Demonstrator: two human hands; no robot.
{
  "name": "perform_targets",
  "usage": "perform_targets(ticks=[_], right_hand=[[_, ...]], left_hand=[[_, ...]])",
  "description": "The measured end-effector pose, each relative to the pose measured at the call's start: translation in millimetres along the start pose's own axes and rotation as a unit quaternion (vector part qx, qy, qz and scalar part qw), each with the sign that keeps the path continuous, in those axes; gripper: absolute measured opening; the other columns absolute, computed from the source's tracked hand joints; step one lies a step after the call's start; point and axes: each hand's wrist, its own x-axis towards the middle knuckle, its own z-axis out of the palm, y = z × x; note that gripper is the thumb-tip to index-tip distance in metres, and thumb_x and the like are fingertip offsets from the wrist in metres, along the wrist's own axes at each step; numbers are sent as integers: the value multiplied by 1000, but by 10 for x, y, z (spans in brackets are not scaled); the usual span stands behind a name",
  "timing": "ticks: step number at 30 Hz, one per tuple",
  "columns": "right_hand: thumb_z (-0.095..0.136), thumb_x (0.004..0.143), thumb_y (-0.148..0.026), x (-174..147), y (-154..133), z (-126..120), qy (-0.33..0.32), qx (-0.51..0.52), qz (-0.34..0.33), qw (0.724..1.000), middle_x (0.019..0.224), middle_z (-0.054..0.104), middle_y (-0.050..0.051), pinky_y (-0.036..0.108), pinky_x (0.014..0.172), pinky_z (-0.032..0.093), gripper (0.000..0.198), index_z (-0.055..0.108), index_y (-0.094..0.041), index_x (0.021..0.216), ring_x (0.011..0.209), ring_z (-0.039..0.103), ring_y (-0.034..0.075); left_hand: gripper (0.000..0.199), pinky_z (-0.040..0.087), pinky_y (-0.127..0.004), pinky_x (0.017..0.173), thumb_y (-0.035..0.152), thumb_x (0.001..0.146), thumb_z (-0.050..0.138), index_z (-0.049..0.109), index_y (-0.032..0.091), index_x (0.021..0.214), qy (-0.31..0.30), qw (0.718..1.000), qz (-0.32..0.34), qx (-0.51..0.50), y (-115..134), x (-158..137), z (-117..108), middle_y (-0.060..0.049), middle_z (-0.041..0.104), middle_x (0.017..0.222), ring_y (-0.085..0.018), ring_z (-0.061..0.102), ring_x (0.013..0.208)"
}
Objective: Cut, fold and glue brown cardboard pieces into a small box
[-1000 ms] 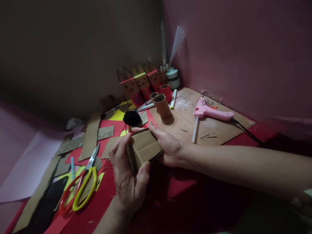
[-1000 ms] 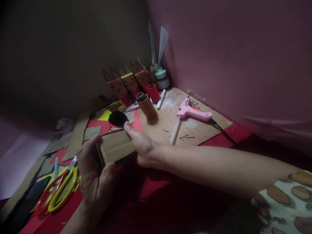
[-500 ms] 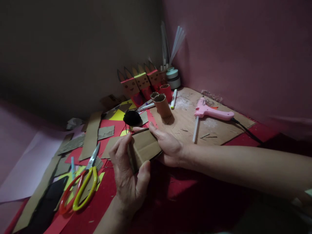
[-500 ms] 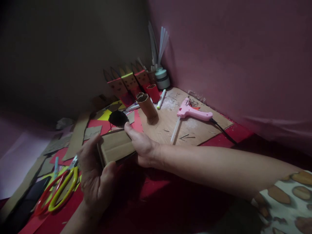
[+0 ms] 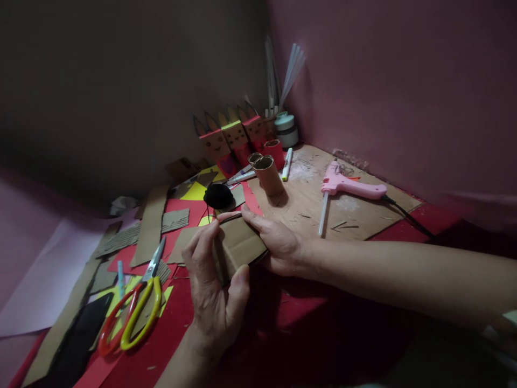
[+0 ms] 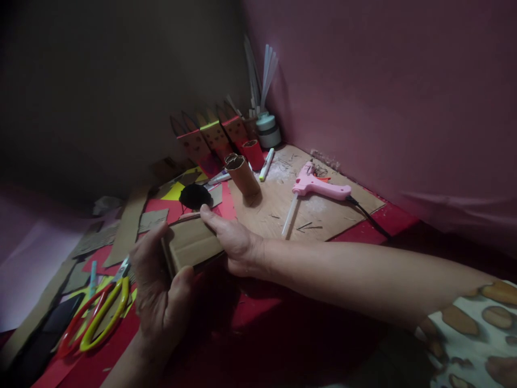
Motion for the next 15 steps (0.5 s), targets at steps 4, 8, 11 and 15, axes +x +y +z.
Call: perform_targets(ticks=[4, 8, 11, 15], right_hand=[[42, 99, -49, -3, -6, 10, 15, 25, 6, 1000, 71, 66, 4, 33, 80, 48, 44, 69, -15, 98, 67, 61, 17], [42, 98, -53, -10, -29, 19, 33, 32, 25, 999, 67, 65, 4, 33, 79, 49, 47, 69, -14, 91, 67, 62, 17], [43, 97, -53, -9, -33, 9, 45, 29, 25, 998, 65, 64, 3, 32, 77, 49, 47, 68, -15, 88, 65, 62, 17], [45, 97, -53, 4, -25, -20, 45, 36, 29, 998, 66, 65, 4, 32, 76, 50, 46, 68, -15, 85, 66, 63, 17]], left_hand=[[62, 37, -41, 106, 27, 88, 53, 36, 22, 147, -5, 1000, 3, 0, 10, -2, -3, -10, 48, 135, -26, 42, 123], [58, 35, -42, 107, 28, 89, 52, 39, 23, 145, -10, 1000, 3, 2, -18, -7, 15, -10, 46, 135, -27, 42, 124], [56, 34, -42, 108, 28, 89, 52, 40, 24, 144, -13, 1000, 4, 1, -35, -5, 25, -10, 45, 135, -27, 42, 125], [55, 35, -42, 108, 28, 90, 52, 42, 23, 143, -23, 1000, 3, 6, -24, 5, 25, -11, 46, 135, -27, 43, 125]])
